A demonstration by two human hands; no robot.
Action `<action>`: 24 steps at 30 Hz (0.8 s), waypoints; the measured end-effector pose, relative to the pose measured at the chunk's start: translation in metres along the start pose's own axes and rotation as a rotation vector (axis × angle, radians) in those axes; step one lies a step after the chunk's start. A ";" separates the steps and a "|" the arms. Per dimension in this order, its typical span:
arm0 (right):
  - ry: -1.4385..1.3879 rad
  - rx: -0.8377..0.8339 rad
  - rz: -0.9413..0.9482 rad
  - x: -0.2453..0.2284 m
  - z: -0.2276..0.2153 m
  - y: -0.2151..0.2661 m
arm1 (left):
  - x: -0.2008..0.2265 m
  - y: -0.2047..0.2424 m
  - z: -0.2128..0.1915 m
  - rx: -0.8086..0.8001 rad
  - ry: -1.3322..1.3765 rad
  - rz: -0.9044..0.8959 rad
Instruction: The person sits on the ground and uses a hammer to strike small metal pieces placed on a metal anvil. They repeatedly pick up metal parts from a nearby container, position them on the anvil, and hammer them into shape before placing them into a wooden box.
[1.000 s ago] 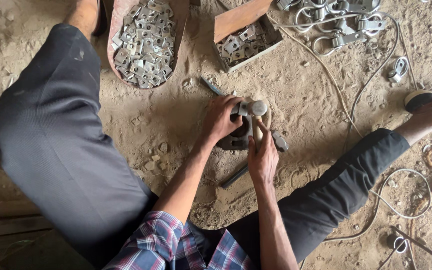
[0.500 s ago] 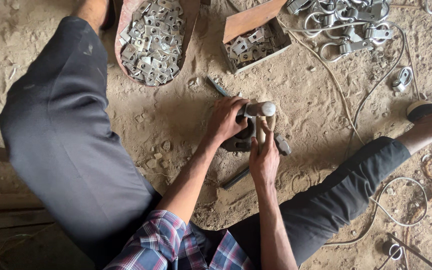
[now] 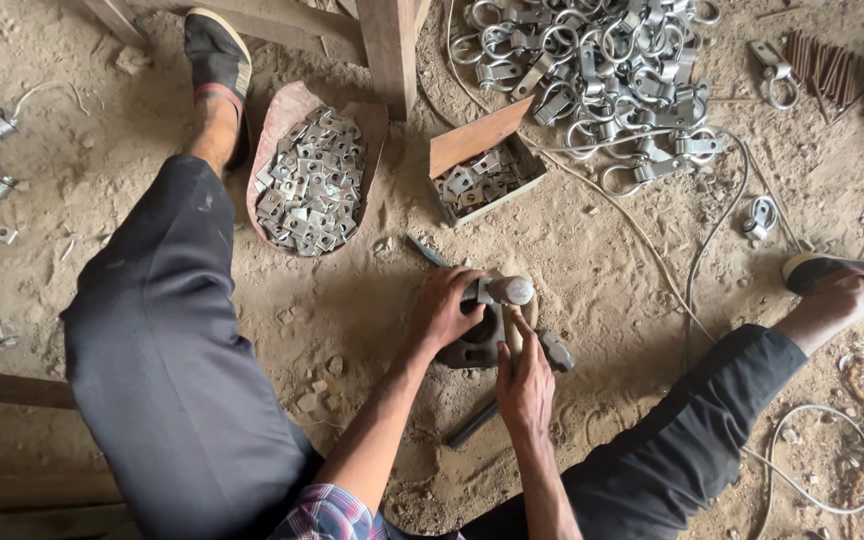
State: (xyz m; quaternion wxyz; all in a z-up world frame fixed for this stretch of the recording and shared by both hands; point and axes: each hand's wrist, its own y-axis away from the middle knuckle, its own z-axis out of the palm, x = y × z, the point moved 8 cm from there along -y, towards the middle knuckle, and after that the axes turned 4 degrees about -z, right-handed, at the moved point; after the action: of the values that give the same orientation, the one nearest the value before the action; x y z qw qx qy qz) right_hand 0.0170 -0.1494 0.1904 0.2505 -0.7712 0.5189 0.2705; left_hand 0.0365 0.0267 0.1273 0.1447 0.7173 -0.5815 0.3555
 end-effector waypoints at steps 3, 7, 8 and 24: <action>0.017 0.032 -0.093 -0.010 -0.003 0.000 | -0.005 0.003 0.004 -0.014 -0.005 -0.012; 0.006 -0.124 0.135 0.005 0.009 -0.001 | -0.007 0.003 0.004 -0.032 -0.001 -0.025; 0.004 -0.114 0.112 0.004 0.009 -0.001 | -0.006 0.002 0.004 -0.027 -0.005 -0.019; 0.079 0.016 -0.134 -0.005 0.006 0.003 | -0.010 0.002 0.010 -0.026 0.032 -0.043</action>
State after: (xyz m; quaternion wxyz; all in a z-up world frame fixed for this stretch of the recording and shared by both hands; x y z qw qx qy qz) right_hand 0.0116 -0.1434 0.1893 0.2538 -0.8122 0.4778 0.2183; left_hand 0.0372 0.0274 0.1132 0.1711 0.7219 -0.5681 0.3562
